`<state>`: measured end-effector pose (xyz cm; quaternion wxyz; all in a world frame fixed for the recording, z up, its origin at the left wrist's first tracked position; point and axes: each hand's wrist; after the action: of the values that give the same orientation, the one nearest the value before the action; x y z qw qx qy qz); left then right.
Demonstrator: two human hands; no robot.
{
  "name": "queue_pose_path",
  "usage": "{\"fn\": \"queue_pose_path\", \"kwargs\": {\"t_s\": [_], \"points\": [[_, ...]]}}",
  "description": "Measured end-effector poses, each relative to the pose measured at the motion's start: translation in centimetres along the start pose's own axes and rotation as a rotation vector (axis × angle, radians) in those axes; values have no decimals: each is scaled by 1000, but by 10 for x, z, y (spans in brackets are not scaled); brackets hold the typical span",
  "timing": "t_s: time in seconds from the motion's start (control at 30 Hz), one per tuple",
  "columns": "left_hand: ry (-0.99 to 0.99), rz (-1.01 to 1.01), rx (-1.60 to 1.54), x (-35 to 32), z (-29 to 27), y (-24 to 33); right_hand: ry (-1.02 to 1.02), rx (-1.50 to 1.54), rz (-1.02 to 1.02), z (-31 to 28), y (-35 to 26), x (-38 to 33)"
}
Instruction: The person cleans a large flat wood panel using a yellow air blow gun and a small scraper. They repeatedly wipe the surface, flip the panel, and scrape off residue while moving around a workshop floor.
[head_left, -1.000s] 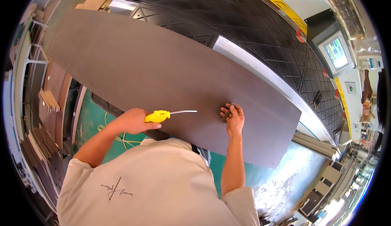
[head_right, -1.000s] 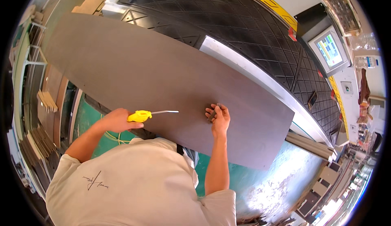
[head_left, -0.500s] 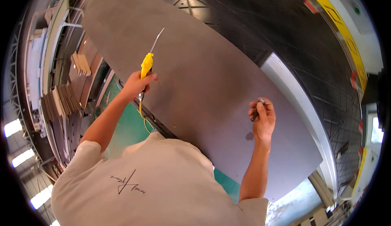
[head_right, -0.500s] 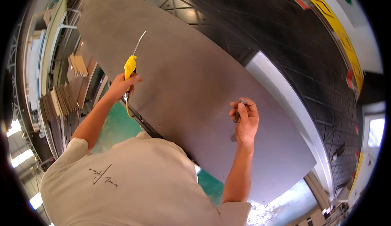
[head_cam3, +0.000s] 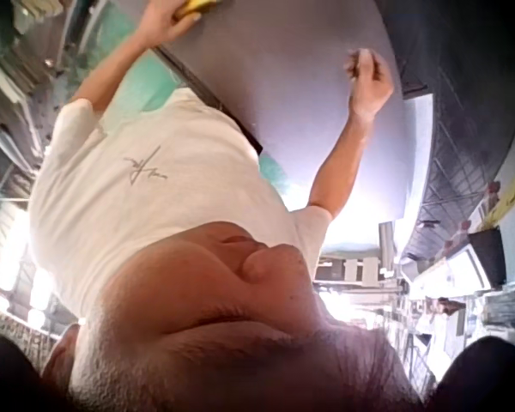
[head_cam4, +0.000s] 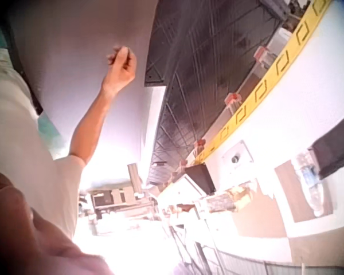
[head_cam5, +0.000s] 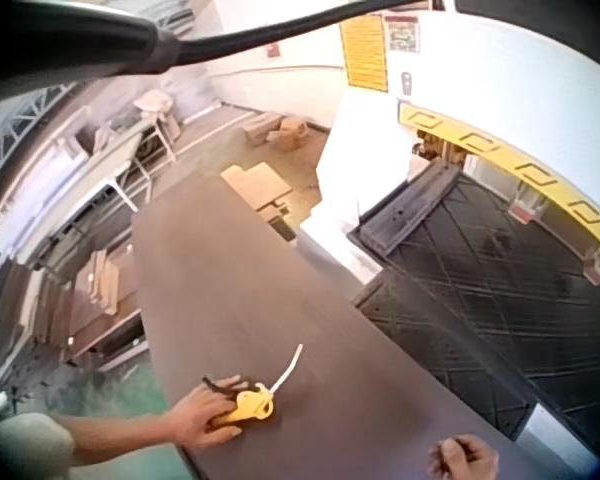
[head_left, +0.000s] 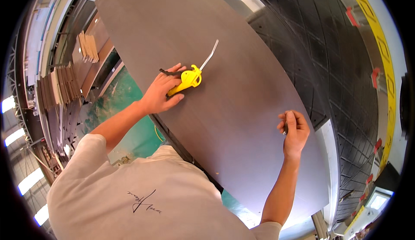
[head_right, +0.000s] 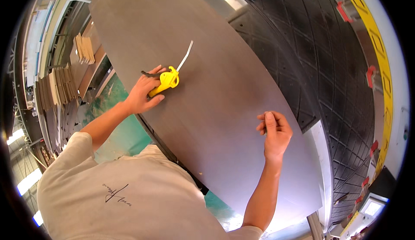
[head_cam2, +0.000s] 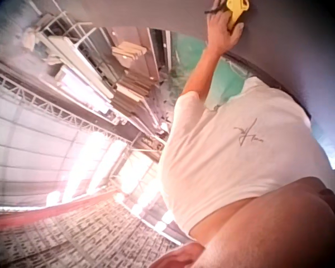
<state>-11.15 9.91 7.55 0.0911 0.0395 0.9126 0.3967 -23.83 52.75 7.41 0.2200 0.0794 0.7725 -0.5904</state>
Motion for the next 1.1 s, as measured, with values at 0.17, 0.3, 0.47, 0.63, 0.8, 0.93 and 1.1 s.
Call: {"fn": "queue_pose_path", "kwargs": {"t_s": [0.17, 0.3, 0.47, 0.63, 0.8, 0.93, 1.1], "points": [[4, 13, -16, -4, -17, -18, 32, -423, -42, 25, -36, 60], [28, -11, 8, -2, -7, -39, 53, -799, -362, 21, -53, 111], [56, -23, 3, 3, -3, -50, -276, -720, -127, -3, -35, 156], [4, -40, 3, -1, 0, -60, -471, -758, 5, -9, -48, 174], [-8, -55, 6, 0, -1, -61, -466, -732, -53, -5, -44, 181], [-3, -52, 18, 2, -1, -60, -421, -776, -67, 0, -42, 178], [2, -43, 23, -1, -1, -59, -324, -773, 6, 0, -36, 176]]}}
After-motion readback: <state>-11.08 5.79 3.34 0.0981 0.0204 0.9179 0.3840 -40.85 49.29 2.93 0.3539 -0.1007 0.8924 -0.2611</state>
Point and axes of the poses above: each hand's wrist, its own x-axis towards the middle knuckle, its own z-axis out of the palm, y = z × x, and after that the axes turned 13 degrees about -x, right-handed
